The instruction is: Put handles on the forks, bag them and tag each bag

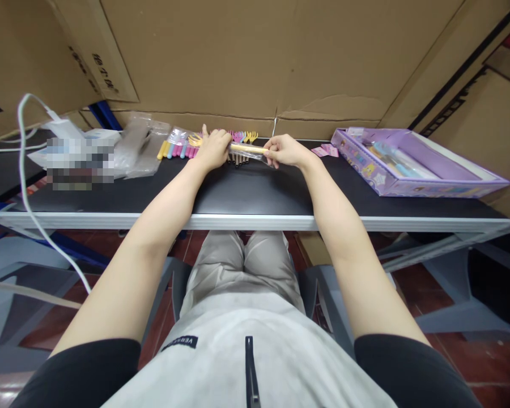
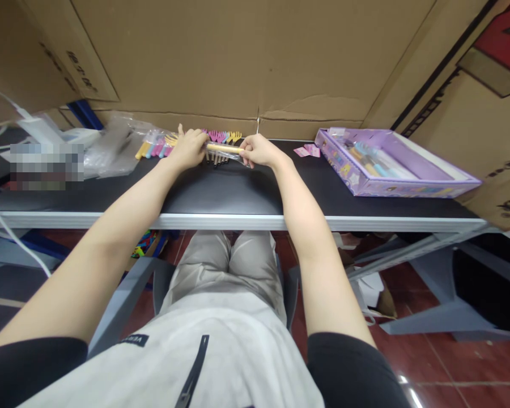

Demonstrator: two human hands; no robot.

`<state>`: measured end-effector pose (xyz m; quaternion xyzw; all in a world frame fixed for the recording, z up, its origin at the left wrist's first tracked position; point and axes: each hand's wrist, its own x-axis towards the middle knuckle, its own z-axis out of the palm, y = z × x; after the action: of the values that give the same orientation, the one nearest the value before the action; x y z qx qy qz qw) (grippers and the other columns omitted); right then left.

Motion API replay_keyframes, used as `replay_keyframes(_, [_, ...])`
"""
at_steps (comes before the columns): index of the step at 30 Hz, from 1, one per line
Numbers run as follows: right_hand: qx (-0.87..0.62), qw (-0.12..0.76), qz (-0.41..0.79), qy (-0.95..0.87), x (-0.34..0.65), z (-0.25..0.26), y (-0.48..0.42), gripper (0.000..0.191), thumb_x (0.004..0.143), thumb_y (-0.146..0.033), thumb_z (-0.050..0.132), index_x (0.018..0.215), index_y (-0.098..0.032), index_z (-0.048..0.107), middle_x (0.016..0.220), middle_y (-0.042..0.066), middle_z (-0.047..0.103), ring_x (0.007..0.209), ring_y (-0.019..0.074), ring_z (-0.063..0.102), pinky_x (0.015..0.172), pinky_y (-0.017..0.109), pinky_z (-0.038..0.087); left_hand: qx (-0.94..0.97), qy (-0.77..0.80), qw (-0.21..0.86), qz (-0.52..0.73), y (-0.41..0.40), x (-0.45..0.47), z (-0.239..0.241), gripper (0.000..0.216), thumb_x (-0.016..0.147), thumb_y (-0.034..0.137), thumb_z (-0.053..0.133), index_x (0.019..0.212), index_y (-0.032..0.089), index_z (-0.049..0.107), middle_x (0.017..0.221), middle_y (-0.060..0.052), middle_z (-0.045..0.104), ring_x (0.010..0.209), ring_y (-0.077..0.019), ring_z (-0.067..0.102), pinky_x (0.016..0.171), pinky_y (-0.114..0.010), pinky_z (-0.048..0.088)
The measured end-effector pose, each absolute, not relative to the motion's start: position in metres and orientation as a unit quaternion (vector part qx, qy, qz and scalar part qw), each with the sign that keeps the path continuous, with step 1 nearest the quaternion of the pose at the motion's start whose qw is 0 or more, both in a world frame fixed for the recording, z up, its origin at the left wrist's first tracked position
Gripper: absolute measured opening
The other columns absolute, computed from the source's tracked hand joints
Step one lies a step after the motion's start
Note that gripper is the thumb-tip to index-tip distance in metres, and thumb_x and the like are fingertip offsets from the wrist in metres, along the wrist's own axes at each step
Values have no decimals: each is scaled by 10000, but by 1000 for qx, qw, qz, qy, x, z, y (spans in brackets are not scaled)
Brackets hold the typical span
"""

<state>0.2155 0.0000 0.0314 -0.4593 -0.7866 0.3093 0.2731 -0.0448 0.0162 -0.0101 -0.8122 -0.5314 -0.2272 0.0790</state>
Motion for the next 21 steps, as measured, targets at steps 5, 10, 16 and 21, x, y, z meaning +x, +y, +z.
replay_keyframes(5, [-457,276,319,-783,217,29,3,175,942,-117,766,832,-194,653,583,-8,674,487,127,567,542,251,477,-821,-498,93,-262,27,-48,-18,424,906,105,470,1276,191,659,1312,-196,694,1387,-431,576,1288,-831,183])
replay_keyframes(10, [-441,280,319,-791,220,27,9,232,904,-196,860,821,-198,644,543,-18,644,457,109,516,499,235,448,-818,-509,100,-250,30,-49,-21,424,906,105,465,1270,181,669,1304,-197,687,1380,-430,577,1282,-831,198])
replay_keyframes(16, [-457,269,302,-792,218,28,6,194,911,-220,850,843,-180,673,525,-26,621,459,104,499,510,235,454,-826,-499,94,-243,26,-50,-16,415,906,119,472,1261,200,671,1279,-191,689,1352,-419,580,1271,-818,239])
replay_keyframes(21, [-457,262,298,-796,216,29,3,285,882,-228,887,769,-185,629,502,-36,595,431,79,457,483,210,406,-823,-513,87,-227,20,-47,-12,412,900,123,487,1259,193,676,1302,-192,684,1354,-424,574,1274,-823,225])
